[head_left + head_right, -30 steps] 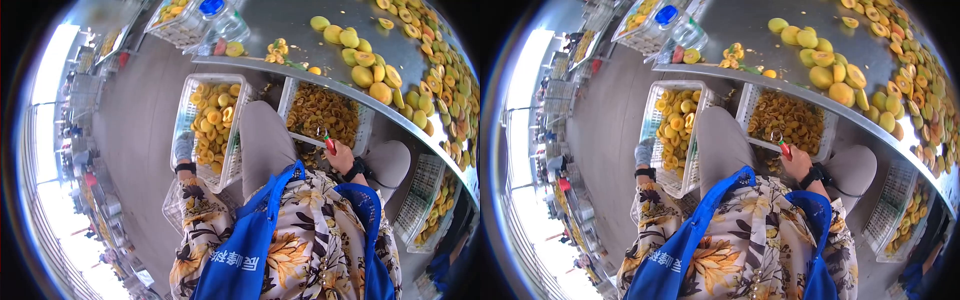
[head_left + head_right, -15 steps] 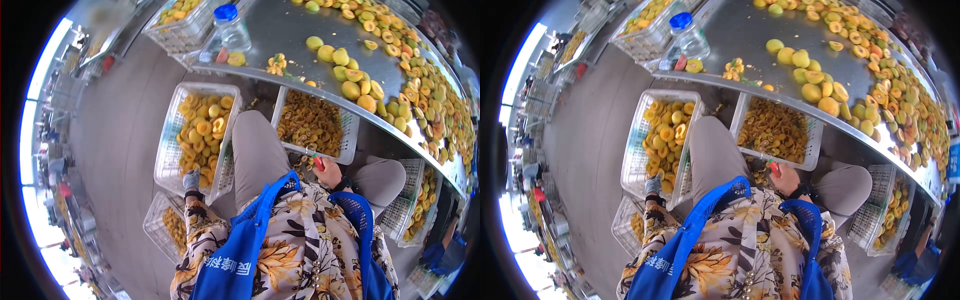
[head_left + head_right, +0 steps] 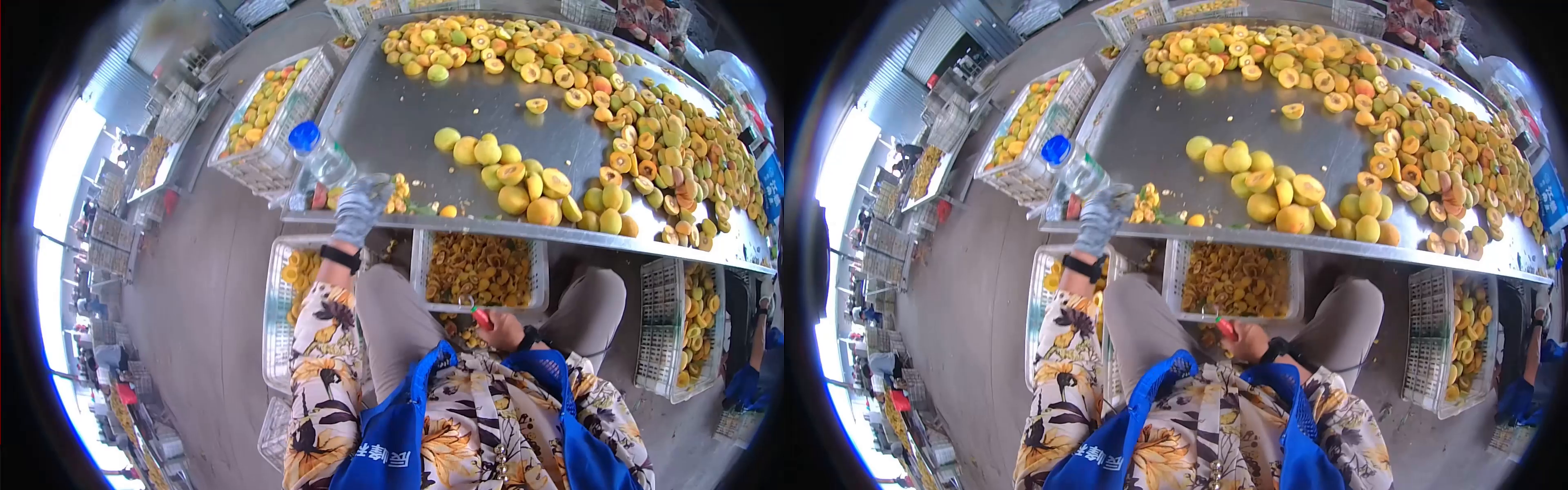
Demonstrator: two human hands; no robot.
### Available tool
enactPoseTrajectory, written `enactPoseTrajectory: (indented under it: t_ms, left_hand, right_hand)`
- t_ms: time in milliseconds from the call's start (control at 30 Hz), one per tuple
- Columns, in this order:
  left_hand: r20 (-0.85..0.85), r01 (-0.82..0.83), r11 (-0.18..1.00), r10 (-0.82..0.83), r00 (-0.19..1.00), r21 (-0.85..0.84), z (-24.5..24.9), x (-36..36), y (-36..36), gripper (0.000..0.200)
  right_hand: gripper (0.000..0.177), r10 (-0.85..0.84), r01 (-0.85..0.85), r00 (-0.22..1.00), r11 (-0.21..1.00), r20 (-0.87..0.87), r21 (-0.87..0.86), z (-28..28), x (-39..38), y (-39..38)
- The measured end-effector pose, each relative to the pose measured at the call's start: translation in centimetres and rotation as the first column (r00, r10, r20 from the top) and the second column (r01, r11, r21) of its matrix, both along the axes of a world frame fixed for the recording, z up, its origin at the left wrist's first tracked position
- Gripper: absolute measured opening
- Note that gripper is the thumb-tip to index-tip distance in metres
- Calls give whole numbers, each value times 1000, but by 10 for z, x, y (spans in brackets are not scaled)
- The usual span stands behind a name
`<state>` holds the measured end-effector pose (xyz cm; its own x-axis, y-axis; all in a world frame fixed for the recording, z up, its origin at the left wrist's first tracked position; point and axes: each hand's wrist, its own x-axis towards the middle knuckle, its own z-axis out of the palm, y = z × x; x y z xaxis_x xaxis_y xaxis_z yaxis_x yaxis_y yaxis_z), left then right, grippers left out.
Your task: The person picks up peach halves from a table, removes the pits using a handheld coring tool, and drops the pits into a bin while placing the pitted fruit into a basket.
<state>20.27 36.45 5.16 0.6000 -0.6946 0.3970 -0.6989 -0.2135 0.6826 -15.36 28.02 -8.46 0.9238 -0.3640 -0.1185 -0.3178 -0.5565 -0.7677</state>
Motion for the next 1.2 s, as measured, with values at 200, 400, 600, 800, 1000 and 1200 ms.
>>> enactPoseTrajectory:
  t_ms: [200,400,600,800,1000,1200]
  left_hand:
    - [249,-127,737,-57,967,664,10,30,-185,54]
    - [214,-76,482,-238,947,873,-57,56,-260,60]
    - [57,50,712,-125,990,700,-44,57,-196,38]
    - [-904,50,945,-325,277,-324,16,-51,-96,44]
    - [-943,-128,936,-333,-22,-328,7,-134,-64,47]
    - [-959,-161,955,-219,179,-248,3,-165,-59,48]
  right_hand:
    - [44,-35,53,983,994,-179,97,-1,2,-11]
    - [43,-138,196,952,960,-274,200,1,1,-31]
    - [47,-274,307,949,916,-159,257,37,5,-39]
    - [46,-267,211,946,937,183,277,73,17,-45]
    - [38,-229,203,911,973,343,111,128,46,-59]
    - [36,-172,171,920,985,353,33,126,42,-52]
